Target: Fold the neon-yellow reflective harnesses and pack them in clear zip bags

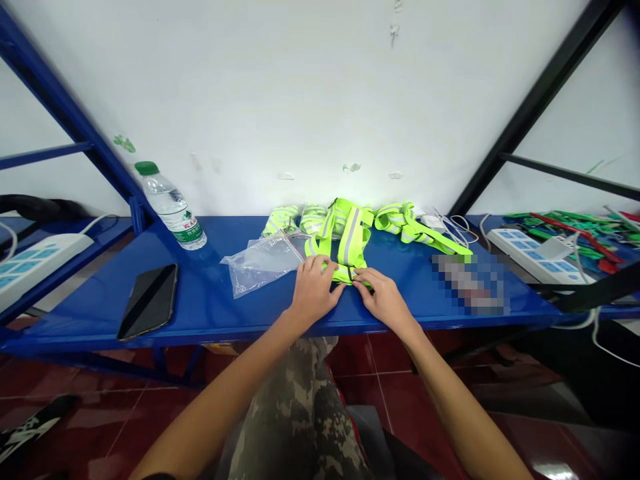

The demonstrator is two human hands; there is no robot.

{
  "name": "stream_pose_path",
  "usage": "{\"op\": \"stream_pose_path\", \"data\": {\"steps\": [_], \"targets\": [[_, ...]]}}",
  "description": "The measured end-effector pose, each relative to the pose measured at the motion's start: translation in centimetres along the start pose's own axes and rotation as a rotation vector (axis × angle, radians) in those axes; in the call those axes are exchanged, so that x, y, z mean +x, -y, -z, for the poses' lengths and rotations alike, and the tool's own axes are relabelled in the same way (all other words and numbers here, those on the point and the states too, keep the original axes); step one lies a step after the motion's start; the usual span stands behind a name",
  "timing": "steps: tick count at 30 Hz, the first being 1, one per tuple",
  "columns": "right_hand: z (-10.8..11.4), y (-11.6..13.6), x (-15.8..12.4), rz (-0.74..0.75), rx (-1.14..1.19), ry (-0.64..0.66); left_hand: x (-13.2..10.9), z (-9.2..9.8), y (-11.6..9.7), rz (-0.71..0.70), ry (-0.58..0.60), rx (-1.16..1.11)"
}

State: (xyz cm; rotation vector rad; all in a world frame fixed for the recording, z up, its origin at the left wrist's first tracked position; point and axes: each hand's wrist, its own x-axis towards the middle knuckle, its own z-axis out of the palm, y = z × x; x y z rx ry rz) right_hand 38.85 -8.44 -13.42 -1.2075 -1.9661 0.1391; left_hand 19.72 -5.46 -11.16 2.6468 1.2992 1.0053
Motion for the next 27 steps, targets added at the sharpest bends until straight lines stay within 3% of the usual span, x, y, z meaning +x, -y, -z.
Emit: {"op": "stream_pose_path", "data": {"steps": [4, 10, 17, 21, 27], "targets": [[0.3, 0.0, 0.2, 0.009, -0.002, 0.012, -0.7, -0.3, 0.5, 0.007, 0.035, 0.031], [0.7, 0.0, 0.2, 0.038, -0.008, 0.016, 0.2, -0.6, 1.4, -0.02, 0.151, -0.026], [0.7, 0.2, 0.1, 0.084, 0.029, -0.023, 1.1, 0.4, 1.3, -0.219, 0.307, 0.212], [0.9, 0.3, 0.0, 0.11, 0.003, 0.037, 1.8, 0.9, 1.4, -0.289, 0.351, 0.282], [1.2, 0.0, 0.2, 0.146, -0.091, 0.131, 2.4, 1.5, 1.6, -0.337, 0.366, 0.203]]}}
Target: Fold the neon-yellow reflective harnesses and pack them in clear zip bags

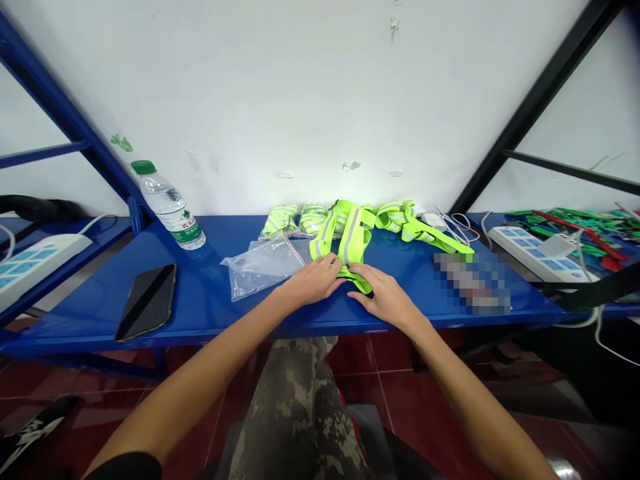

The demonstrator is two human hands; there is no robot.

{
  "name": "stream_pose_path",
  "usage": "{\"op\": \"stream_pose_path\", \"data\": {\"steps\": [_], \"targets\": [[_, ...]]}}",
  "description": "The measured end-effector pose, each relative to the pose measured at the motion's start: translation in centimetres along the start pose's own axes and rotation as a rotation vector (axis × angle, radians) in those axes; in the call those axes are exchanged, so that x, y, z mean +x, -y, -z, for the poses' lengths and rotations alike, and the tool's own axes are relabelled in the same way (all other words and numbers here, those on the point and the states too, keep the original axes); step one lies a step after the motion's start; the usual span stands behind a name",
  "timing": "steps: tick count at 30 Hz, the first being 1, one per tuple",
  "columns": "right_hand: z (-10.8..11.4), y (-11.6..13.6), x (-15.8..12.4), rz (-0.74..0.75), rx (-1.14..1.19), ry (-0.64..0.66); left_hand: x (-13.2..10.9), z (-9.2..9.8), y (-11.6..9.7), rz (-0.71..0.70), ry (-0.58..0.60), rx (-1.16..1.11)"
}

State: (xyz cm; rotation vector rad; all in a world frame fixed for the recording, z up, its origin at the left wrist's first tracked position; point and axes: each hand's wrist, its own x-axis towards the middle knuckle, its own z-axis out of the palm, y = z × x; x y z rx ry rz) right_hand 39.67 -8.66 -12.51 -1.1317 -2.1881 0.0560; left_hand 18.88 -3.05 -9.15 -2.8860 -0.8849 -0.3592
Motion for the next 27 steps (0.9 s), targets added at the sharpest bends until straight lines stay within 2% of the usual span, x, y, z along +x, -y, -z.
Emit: {"op": "stream_pose_path", "data": {"steps": [8, 12, 14, 16, 18, 22, 27], "targets": [[-0.5, -0.1, 1.2, -0.035, -0.178, -0.016, 0.5, 0.3, 0.5, -0.009, 0.045, -0.025], [-0.6, -0.2, 1.7, -0.038, -0.215, -0.012, 0.2, 0.1, 0.5, -0.005, 0.002, -0.091], [-0.6, -0.1, 1.8, -0.038, -0.222, 0.002, -0.2, -0.2, -0.2, 0.075, -0.1, -0.086], [-0.6, 0.0, 1.8, -0.047, -0.228, 0.011, -0.7, -0.6, -1.2, 0.23, -0.223, -0.037], [-0.6, 0.0, 1.9, -0.059, -0.222, 0.017, -0.9, -1.0, -2.2, 0.354, -0.298, -0.035], [-0.5, -0.1, 2.1, -0.097, -0.126, 0.01, -0.6, -1.4, -2.7, 0.376, -0.336, -0.198], [-0.6, -0.6, 2.4, -0.13, 0.064, 0.001, 0.5, -1.4, -1.3, 0.38, -0.275, -0.219]]}}
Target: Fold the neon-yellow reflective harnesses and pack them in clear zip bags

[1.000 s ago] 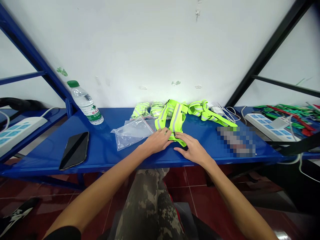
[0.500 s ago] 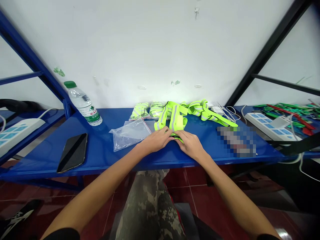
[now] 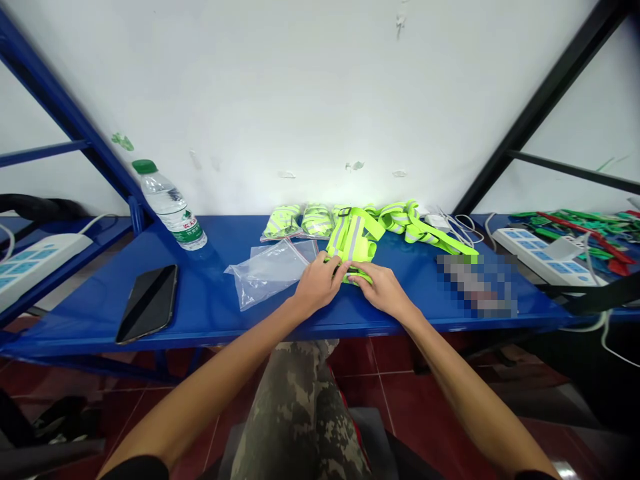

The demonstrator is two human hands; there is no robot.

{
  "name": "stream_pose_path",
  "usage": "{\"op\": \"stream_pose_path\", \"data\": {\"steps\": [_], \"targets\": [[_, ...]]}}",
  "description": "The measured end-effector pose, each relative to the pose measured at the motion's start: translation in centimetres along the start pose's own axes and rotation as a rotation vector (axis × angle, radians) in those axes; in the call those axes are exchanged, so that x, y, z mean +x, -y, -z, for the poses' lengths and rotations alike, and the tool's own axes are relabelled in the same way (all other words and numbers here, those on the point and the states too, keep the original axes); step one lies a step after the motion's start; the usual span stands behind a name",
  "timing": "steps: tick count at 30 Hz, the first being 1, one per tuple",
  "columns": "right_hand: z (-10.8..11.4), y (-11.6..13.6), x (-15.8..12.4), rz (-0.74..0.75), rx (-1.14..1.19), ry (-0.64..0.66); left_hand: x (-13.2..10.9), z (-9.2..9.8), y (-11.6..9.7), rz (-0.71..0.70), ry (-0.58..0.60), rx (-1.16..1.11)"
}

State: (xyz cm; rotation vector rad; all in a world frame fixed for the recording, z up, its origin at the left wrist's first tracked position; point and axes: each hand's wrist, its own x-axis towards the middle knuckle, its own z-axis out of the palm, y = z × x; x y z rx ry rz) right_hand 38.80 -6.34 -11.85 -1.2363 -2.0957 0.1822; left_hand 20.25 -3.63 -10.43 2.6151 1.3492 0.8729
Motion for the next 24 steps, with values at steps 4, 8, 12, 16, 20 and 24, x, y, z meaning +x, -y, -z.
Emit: {"op": "stream_pose_path", "data": {"steps": [4, 8, 12, 16, 20, 24], "targets": [[-0.3, -0.5, 0.4, -0.047, 0.069, -0.007, 1.0, -0.4, 0.6, -0.012, -0.02, 0.094], [-0.7, -0.8, 0.9, -0.091, 0.097, -0.022, 1.6, -1.0, 1.1, 0.026, 0.002, 0.057], [-0.9, -0.6, 1.2, -0.117, 0.118, -0.034, 1.8, -1.3, 1.3, 0.134, 0.083, 0.041], [-1.2, -0.4, 1.0, -0.087, 0.043, -0.107, 2.0, -1.3, 1.2, 0.172, 0.138, 0.076], [-1.6, -0.8, 0.9, -0.042, -0.146, -0.184, 2.1, -1.4, 1.1, 0.143, 0.141, 0.082], [-1.9, -1.5, 0.9, -0.041, -0.22, -0.187, 2.0, -1.6, 0.9, 0.042, 0.043, 0.078]]}}
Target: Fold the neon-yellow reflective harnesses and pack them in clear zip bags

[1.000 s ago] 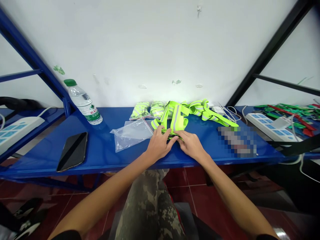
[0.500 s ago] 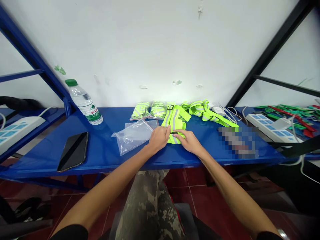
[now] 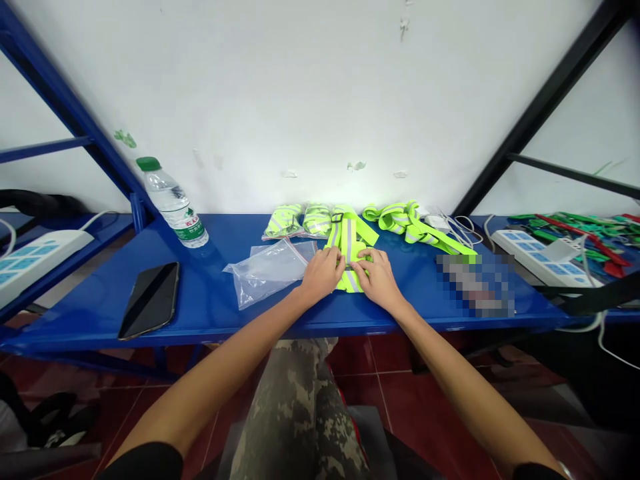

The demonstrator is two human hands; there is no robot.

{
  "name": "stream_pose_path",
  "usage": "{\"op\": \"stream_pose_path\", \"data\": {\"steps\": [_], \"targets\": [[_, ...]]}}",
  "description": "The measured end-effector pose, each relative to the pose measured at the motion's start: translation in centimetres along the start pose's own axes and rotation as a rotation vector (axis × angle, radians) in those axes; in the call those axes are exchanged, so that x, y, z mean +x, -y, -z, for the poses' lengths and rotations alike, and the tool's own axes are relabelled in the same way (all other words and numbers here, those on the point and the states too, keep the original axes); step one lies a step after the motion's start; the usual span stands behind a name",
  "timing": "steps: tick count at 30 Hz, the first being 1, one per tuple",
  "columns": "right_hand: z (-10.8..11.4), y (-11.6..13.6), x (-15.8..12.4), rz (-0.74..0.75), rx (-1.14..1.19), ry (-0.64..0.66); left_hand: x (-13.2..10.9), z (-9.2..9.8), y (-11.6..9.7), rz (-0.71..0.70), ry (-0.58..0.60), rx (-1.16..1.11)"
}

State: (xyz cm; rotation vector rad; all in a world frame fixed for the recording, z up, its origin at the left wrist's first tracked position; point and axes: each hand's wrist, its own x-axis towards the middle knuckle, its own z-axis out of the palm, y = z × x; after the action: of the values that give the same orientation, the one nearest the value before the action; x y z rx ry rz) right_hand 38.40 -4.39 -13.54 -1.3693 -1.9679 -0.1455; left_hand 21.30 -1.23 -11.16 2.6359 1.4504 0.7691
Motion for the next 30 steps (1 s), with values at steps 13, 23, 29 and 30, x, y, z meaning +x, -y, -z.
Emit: {"op": "stream_pose_path", "data": {"steps": [13, 23, 29, 30], "targets": [[-0.2, -0.4, -0.1, -0.052, -0.089, 0.163, 0.4, 0.2, -0.6, -0.107, 0.051, 0.132], [1.8, 2.3, -1.5, 0.155, -0.162, 0.023, 1.4, 0.6, -0.5, -0.032, 0.178, 0.043], [2.5, 2.6, -2.0, 0.242, -0.078, 0.188, 1.3, 0.0, 0.1, -0.004, 0.102, -0.067], [2.6, 2.6, -1.8, 0.243, -0.076, 0.205, 1.3, -0.1, 0.2, -0.013, 0.078, -0.087]]}}
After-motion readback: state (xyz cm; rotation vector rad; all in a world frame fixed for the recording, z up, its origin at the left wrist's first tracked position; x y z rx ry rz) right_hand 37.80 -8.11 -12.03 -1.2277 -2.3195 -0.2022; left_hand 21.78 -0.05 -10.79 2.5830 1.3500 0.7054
